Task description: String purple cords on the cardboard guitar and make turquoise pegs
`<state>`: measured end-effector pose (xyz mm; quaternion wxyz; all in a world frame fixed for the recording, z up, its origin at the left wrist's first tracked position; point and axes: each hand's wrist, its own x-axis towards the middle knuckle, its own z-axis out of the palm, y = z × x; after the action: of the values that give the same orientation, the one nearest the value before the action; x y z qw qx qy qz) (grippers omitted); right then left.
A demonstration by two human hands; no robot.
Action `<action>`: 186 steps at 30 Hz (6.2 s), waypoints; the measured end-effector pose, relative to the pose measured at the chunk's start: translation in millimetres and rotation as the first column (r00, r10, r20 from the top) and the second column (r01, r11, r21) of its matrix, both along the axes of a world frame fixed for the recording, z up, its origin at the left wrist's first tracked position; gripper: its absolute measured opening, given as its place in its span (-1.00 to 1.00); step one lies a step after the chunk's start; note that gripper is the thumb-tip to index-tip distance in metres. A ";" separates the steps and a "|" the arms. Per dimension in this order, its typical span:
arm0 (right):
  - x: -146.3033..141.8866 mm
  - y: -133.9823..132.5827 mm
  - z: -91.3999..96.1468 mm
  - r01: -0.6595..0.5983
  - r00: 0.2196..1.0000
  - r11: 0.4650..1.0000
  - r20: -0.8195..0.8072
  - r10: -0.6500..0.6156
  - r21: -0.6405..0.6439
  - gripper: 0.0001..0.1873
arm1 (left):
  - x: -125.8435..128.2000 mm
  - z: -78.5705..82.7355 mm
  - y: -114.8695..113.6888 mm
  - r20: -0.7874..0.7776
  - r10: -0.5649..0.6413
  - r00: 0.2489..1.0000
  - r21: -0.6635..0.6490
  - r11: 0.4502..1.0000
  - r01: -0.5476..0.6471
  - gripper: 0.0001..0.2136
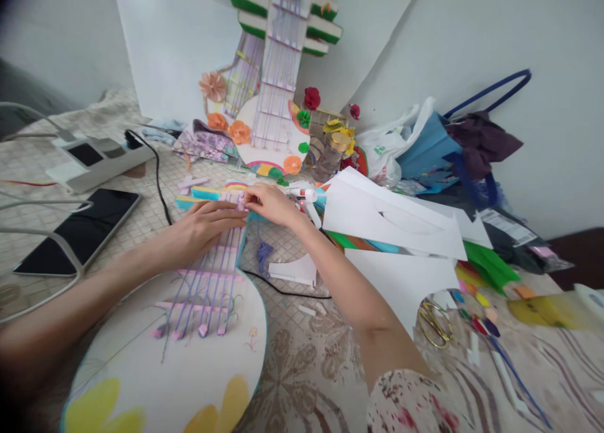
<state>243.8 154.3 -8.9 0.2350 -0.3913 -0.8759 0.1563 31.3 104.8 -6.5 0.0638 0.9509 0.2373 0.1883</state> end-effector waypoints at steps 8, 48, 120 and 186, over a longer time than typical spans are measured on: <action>-0.9 -1.4 1.7 0.007 1.000 1.000 -0.002 -0.007 -0.009 -0.91 | -1.2 3.4 -0.7 0.017 -0.027 0.999 -0.019 0.999 0.028 -0.56; -1.9 -7.3 -0.6 0.037 0.999 0.999 0.004 -0.037 0.038 -0.90 | -13.9 -19.0 1.1 0.270 0.646 0.714 -0.703 0.639 -0.312 -0.69; 6.2 -101.1 17.0 0.036 0.891 0.921 -0.405 -0.205 -0.389 -0.90 | 30.5 15.0 -46.0 0.117 0.428 0.896 -0.301 0.875 -0.379 -0.89; -0.7 -82.5 8.4 0.138 0.986 0.984 -0.079 -0.147 -0.114 -0.91 | 34.3 20.2 -56.9 -0.014 0.450 0.893 -0.046 0.892 -0.451 -0.86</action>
<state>243.1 71.8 -0.5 0.2619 -0.4581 -0.8248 0.2033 65.6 47.9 13.7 0.0407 0.8686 0.4556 0.1907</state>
